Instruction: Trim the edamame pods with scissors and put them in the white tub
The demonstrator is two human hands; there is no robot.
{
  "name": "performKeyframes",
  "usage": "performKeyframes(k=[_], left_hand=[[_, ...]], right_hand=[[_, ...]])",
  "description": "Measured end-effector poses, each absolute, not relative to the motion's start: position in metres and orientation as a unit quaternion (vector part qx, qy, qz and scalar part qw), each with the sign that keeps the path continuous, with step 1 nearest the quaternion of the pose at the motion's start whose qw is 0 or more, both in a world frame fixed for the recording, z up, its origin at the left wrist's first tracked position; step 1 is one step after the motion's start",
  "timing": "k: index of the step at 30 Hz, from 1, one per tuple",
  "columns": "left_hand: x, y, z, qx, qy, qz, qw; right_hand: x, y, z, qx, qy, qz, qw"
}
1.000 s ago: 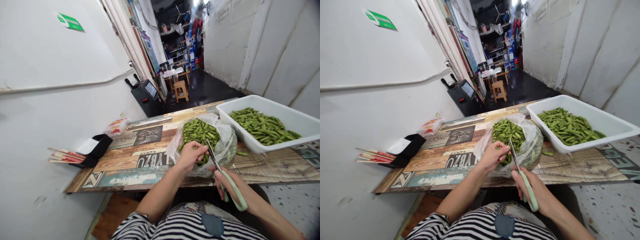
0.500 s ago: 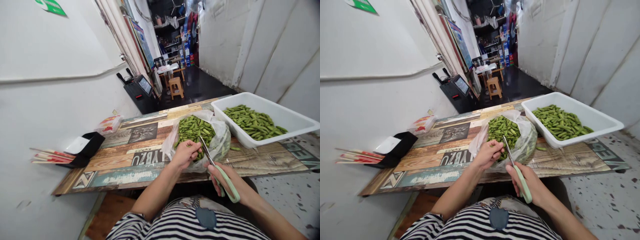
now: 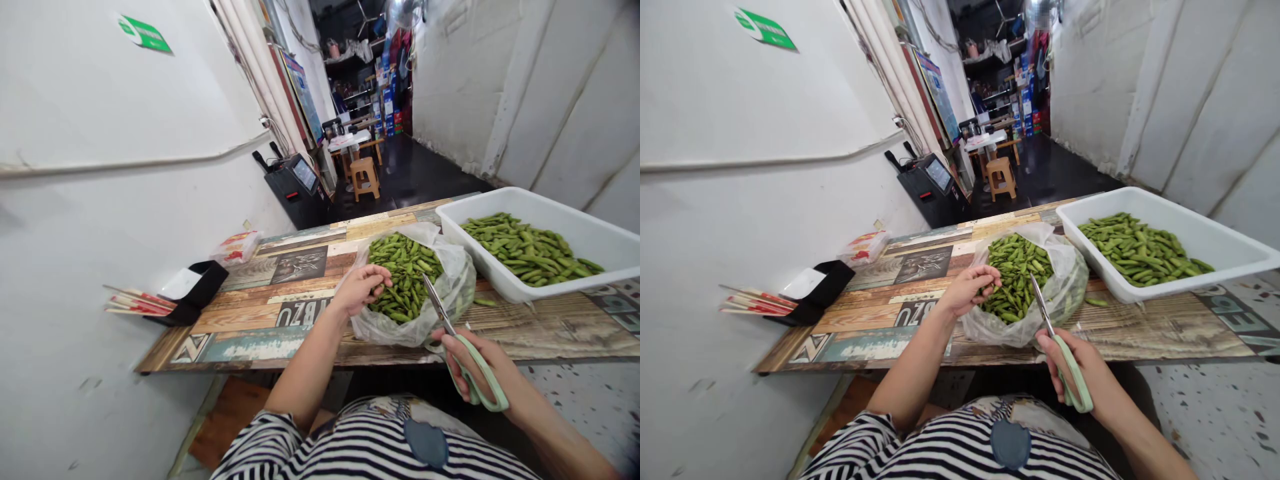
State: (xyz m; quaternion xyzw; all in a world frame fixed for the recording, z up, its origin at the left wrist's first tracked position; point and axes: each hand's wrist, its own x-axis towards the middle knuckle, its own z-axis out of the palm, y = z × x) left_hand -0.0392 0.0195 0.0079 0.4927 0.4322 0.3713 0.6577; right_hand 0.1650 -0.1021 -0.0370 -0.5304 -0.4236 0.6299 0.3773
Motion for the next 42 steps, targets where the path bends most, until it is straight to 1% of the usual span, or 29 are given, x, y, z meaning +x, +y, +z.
performKeyframes(k=[4, 6, 10, 14, 17, 21, 26, 28, 29, 32, 35, 39, 42], left_hand=[[-0.042, 0.022, 0.011, 0.685, 0.472, 0.286, 0.476], [-0.041, 0.022, 0.011, 0.751, 0.476, 0.234, 0.394], [-0.036, 0.019, 0.007, 0.819, 0.481, 0.121, 0.287], [-0.024, 0.014, 0.003, 0.875, 0.454, 0.040, 0.164], [-0.014, 0.013, 0.003, 0.900, 0.425, -0.008, 0.094], [-0.005, 0.016, 0.000, 0.924, 0.378, -0.021, 0.044], [-0.013, 0.018, -0.006, 0.927, 0.367, 0.074, 0.002], [-0.019, 0.018, -0.006, 0.908, 0.400, 0.123, 0.027], [-0.022, 0.019, -0.005, 0.890, 0.425, 0.151, 0.063], [-0.026, 0.021, -0.002, 0.801, 0.494, 0.253, 0.224], [-0.027, 0.022, 0.000, 0.693, 0.521, 0.336, 0.368], [-0.028, 0.019, 0.001, 0.572, 0.489, 0.342, 0.562], [-0.026, 0.012, 0.003, 0.547, 0.443, 0.330, 0.629]], right_hand=[[0.168, -0.109, -0.034, -0.522, -0.431, 0.632, 0.377], [0.169, -0.110, -0.032, -0.524, -0.432, 0.631, 0.375], [0.169, -0.111, -0.030, -0.528, -0.431, 0.634, 0.366], [0.168, -0.110, -0.033, -0.524, -0.446, 0.630, 0.360], [0.168, -0.109, -0.036, -0.528, -0.446, 0.630, 0.355], [0.168, -0.109, -0.039, -0.530, -0.436, 0.634, 0.357], [0.170, -0.109, -0.044, -0.539, -0.420, 0.639, 0.353], [0.170, -0.108, -0.049, -0.543, -0.403, 0.647, 0.352], [0.170, -0.107, -0.050, -0.544, -0.400, 0.650, 0.350], [0.169, -0.103, -0.053, -0.537, -0.408, 0.652, 0.348], [0.167, -0.100, -0.050, -0.529, -0.420, 0.647, 0.354], [0.166, -0.099, -0.041, -0.516, -0.459, 0.621, 0.371], [0.165, -0.100, -0.031, -0.510, -0.493, 0.602, 0.368]])
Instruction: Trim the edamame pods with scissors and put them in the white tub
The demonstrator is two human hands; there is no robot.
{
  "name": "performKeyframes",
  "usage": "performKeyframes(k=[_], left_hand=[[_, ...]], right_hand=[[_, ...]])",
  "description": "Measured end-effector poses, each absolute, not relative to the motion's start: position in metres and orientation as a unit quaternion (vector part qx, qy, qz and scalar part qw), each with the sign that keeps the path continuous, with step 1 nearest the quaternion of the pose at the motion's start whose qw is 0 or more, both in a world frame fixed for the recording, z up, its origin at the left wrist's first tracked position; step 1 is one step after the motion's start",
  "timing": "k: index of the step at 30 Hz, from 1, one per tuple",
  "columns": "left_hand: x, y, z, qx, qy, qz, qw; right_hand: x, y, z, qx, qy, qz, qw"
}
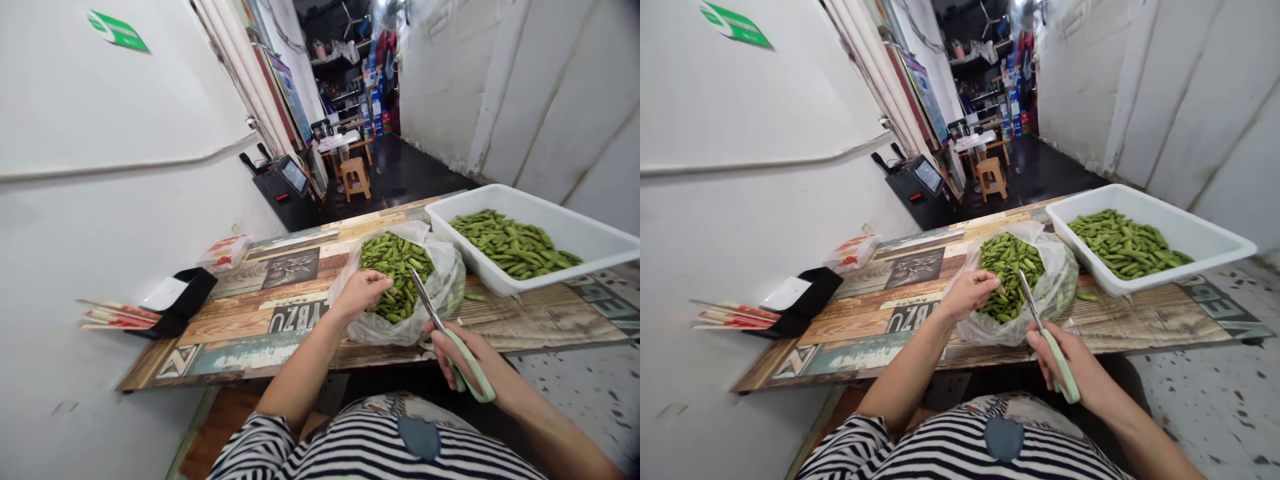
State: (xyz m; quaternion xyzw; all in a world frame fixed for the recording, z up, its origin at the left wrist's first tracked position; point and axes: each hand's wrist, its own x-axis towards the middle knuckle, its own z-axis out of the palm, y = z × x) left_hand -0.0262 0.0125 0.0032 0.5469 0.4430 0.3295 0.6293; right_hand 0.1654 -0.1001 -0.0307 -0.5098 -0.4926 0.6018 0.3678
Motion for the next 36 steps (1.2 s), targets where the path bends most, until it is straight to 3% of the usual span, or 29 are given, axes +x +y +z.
performKeyframes(k=[5, 18, 26, 36], left_hand=[[-0.023, 0.002, 0.009, 0.532, 0.431, 0.313, 0.658], [-0.022, -0.004, 0.008, 0.557, 0.451, 0.313, 0.624], [-0.016, -0.004, 0.009, 0.412, 0.414, 0.395, 0.709], [0.001, -0.019, 0.003, 0.390, 0.431, 0.437, 0.686]], right_hand=[[0.166, -0.100, -0.018, -0.526, -0.554, 0.564, 0.313], [0.162, -0.097, -0.018, -0.532, -0.555, 0.565, 0.300], [0.158, -0.099, -0.024, -0.478, -0.523, 0.610, 0.356], [0.154, -0.101, -0.021, -0.499, -0.557, 0.571, 0.339]])
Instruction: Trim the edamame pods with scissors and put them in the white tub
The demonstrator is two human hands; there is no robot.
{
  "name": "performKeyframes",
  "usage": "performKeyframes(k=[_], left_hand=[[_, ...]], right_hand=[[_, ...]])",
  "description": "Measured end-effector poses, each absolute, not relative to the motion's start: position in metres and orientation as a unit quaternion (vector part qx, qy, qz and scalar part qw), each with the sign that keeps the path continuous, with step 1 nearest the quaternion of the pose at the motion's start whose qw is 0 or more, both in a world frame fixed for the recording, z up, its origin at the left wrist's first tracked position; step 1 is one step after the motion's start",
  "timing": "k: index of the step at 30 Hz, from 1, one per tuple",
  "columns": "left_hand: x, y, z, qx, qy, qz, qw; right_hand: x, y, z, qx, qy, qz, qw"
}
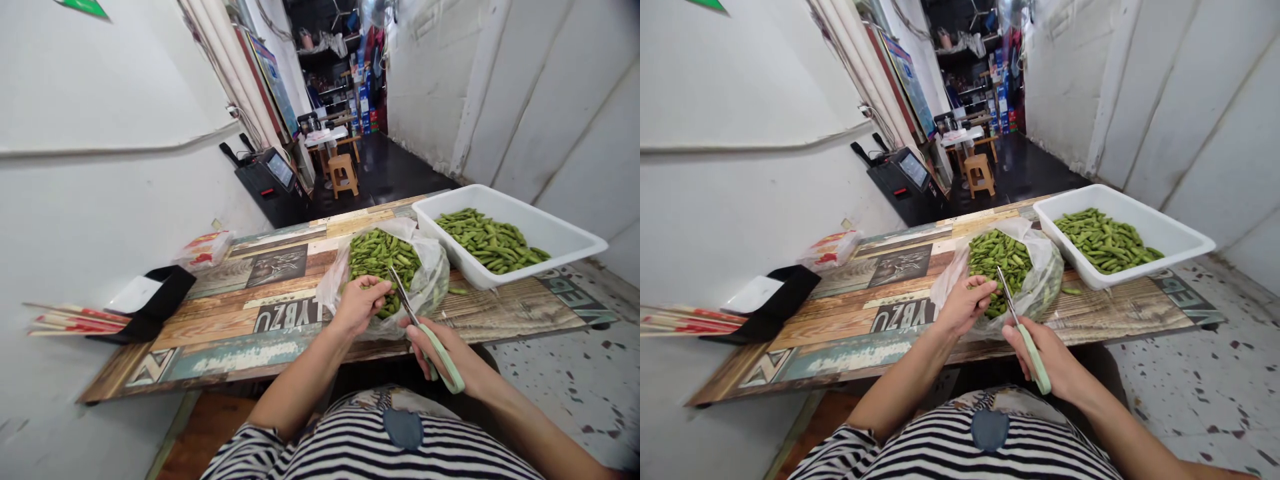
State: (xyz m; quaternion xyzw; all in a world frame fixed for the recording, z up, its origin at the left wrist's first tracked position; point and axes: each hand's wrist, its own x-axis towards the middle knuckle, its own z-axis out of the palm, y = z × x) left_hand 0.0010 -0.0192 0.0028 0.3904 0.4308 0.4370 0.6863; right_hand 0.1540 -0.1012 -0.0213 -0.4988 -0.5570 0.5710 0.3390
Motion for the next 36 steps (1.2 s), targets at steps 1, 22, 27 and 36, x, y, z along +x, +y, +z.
performKeyframes(k=[1, 22, 27, 36], left_hand=[[0.002, -0.020, 0.001, 0.389, 0.434, 0.438, 0.684], [0.010, 0.122, -0.011, 0.789, 0.584, 0.130, 0.140], [0.003, 0.119, -0.005, 0.795, 0.580, 0.121, 0.129], [-0.028, 0.052, 0.009, 0.728, 0.482, 0.232, 0.429]], right_hand=[[0.154, -0.100, -0.022, -0.513, -0.547, 0.571, 0.334], [0.158, -0.107, -0.035, -0.500, -0.458, 0.634, 0.373], [0.159, -0.105, -0.033, -0.498, -0.463, 0.632, 0.371], [0.165, -0.093, -0.024, -0.496, -0.544, 0.591, 0.331]])
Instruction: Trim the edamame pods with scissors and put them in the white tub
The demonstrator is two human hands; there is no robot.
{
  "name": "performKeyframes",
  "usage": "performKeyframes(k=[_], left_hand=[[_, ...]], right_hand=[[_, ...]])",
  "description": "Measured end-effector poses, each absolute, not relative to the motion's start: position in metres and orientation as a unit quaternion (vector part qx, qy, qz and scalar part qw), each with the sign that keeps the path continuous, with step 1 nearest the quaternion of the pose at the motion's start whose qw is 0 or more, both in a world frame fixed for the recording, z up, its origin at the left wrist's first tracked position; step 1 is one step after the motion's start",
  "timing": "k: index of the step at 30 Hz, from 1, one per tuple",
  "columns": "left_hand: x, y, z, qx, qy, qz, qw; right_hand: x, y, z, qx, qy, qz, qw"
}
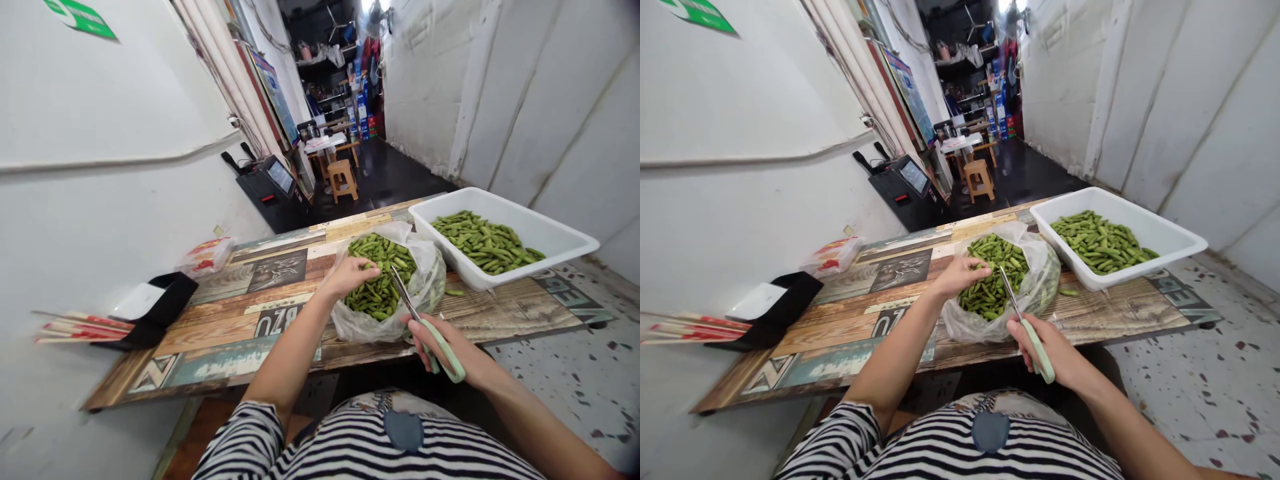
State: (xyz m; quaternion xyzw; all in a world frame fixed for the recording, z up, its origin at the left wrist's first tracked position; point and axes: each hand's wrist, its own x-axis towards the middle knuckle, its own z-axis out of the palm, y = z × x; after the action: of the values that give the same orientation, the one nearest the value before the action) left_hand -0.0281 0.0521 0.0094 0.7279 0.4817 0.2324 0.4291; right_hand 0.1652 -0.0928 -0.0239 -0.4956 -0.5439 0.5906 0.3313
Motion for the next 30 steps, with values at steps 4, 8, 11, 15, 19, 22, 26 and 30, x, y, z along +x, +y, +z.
performKeyframes(k=[4, 8, 11, 15, 19, 22, 26, 30], left_hand=[[-0.030, 0.030, 0.025, 0.714, 0.424, 0.193, 0.522], [-0.031, 0.024, 0.033, 0.731, 0.400, 0.179, 0.523], [-0.033, 0.025, 0.032, 0.739, 0.403, 0.184, 0.508], [-0.036, 0.028, 0.025, 0.726, 0.418, 0.177, 0.516], [-0.034, 0.030, 0.016, 0.635, 0.435, 0.189, 0.610], [-0.031, 0.030, 0.013, 0.549, 0.415, 0.214, 0.694], [-0.024, 0.024, 0.010, 0.497, 0.390, 0.250, 0.734], [-0.012, 0.015, 0.006, 0.447, 0.392, 0.328, 0.734]], right_hand=[[0.164, -0.088, -0.021, -0.510, -0.588, 0.551, 0.300], [0.165, -0.088, -0.018, -0.511, -0.605, 0.537, 0.290], [0.165, -0.089, -0.017, -0.520, -0.608, 0.530, 0.280], [0.164, -0.088, -0.020, -0.531, -0.590, 0.541, 0.279], [0.161, -0.087, -0.025, -0.543, -0.547, 0.563, 0.298], [0.160, -0.088, -0.025, -0.515, -0.521, 0.594, 0.333], [0.160, -0.093, -0.024, -0.476, -0.536, 0.610, 0.339], [0.156, -0.096, -0.025, -0.476, -0.521, 0.619, 0.345]])
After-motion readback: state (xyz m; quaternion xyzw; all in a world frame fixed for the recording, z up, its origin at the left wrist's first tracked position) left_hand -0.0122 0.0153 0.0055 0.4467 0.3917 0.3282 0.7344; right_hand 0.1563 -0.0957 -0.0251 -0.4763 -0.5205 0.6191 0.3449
